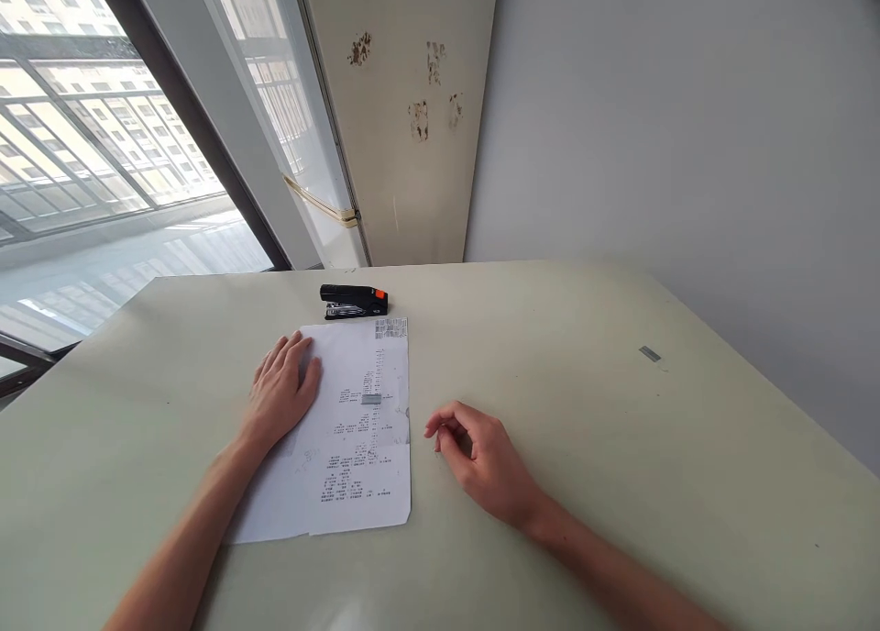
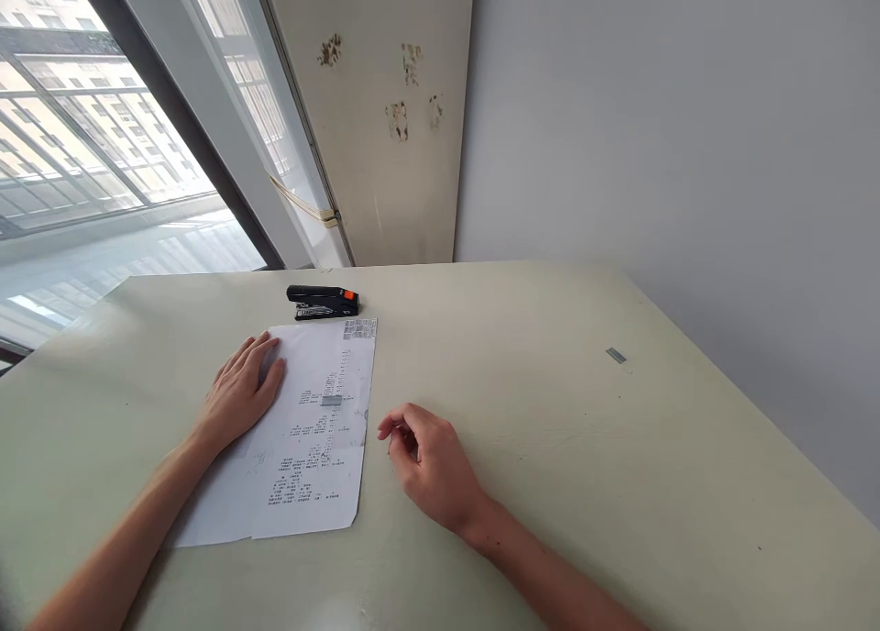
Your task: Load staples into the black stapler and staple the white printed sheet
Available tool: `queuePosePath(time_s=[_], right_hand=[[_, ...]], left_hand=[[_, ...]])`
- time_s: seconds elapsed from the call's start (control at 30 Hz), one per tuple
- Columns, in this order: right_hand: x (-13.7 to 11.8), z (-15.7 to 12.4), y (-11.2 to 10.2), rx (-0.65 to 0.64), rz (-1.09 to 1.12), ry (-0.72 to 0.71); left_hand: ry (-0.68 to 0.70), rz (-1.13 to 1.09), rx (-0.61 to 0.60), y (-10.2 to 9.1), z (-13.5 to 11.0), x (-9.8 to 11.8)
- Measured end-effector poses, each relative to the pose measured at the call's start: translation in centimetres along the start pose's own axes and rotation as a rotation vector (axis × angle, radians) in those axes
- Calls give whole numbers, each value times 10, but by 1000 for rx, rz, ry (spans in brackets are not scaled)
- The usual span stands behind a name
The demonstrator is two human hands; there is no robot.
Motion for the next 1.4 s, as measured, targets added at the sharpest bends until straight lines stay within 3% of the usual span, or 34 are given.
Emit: queuePosePath(time_s=[0.17, 0.27, 0.4, 0.53, 0.67, 0.87, 1.07, 1.23, 1.3, 1.4], right_hand=[[0, 0, 1, -4, -15, -14], [1, 0, 2, 1, -22, -34], [3, 0, 4, 2, -24, -52], [4, 0, 3, 2, -38, -71], [5, 0, 3, 2, -41, -82], [2, -1, 2, -12, -41, -93], [-1, 0, 1, -29, -64, -107], [2, 0, 1, -26, 9, -105], [4, 1, -6, 34, 44, -109], [10, 5, -31, 256, 49, -91]], left_hand=[[22, -37, -4, -5, 5, -2], [88, -41, 133, -15, 11, 9], [291, 66, 324, -37, 30, 32], [394, 224, 213, -56, 60, 43], [356, 393, -6, -62, 88, 45], [316, 461, -49, -67, 107, 53], [323, 510, 3, -81, 101, 68], [360, 487, 97, -91, 78, 100], [399, 411, 130, -92, 65, 117], [448, 267, 118, -82, 43, 141]])
Point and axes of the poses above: each hand's wrist, its own z-axis towards the middle knuckle, its own y-axis out of the palm, x = y × z, the point moved 2 cm from there along z, towards the middle knuckle, and after that the axes turned 15 degrees about -x, right-handed, at the moved point
